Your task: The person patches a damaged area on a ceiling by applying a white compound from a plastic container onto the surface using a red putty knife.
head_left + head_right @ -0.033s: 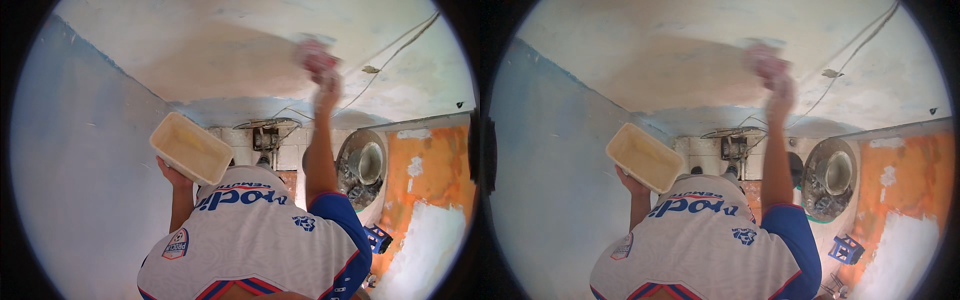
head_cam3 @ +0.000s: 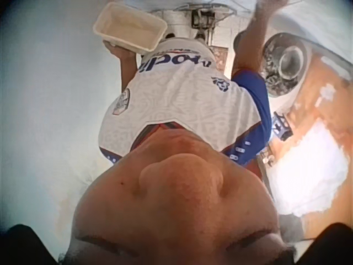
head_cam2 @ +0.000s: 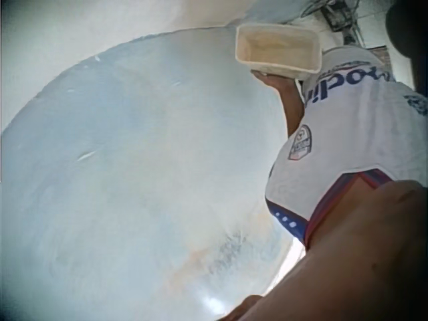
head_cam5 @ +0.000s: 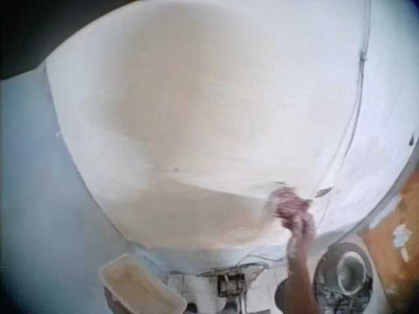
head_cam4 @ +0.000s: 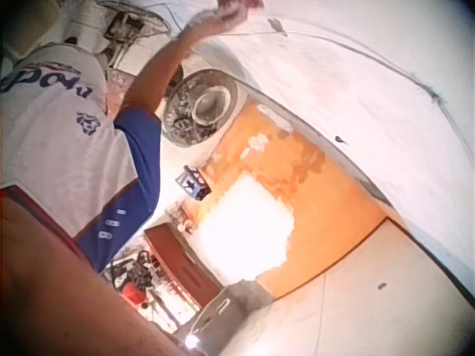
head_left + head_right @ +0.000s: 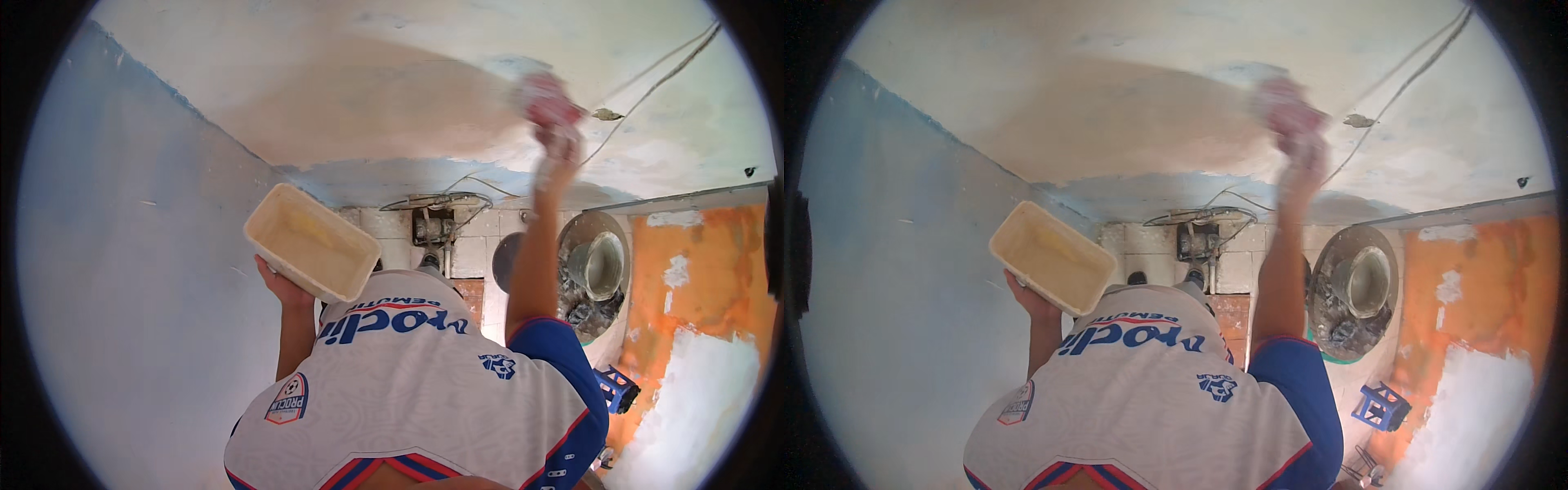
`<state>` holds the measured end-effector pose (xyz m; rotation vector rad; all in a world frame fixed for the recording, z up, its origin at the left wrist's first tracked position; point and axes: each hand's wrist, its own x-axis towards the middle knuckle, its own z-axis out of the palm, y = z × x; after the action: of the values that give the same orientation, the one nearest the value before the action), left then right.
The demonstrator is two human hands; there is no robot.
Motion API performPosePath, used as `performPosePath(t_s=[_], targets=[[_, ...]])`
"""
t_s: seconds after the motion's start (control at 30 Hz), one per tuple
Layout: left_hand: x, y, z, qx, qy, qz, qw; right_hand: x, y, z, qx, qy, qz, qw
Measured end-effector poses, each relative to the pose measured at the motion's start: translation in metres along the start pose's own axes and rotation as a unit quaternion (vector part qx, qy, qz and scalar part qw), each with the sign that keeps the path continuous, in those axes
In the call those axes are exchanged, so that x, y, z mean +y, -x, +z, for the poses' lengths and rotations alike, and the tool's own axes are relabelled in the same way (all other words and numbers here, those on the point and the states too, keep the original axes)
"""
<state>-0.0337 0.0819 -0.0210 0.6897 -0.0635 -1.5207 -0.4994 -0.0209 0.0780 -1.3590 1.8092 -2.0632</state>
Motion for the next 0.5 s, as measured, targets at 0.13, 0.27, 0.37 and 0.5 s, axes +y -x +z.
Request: performPosePath(t_s=[0.13, 0.27, 0.37, 0.5], targets=[[0.013, -0.005, -0.004, -0.018, -0.010, -0.006, 1.000, -0.020, 0.017, -0.035, 0.029, -0.072, 0.011, 0.997], [0.029, -0.019, 0.001, -0.065, -0.001, -0.029, 0.997, -0.071, 0.103, 0.110, -0.168, -0.111, 0.024, 0.979], [0.036, -0.027, -0.002, -0.078, -0.012, -0.022, 0.997, -0.062, 0.084, 0.141, -0.157, -0.076, 0.036, 0.984], [0.042, -0.026, -0.004, -0.077, -0.019, -0.008, 0.997, -0.028, 0.005, 0.033, 0.015, 0.012, -0.030, 0.999]])
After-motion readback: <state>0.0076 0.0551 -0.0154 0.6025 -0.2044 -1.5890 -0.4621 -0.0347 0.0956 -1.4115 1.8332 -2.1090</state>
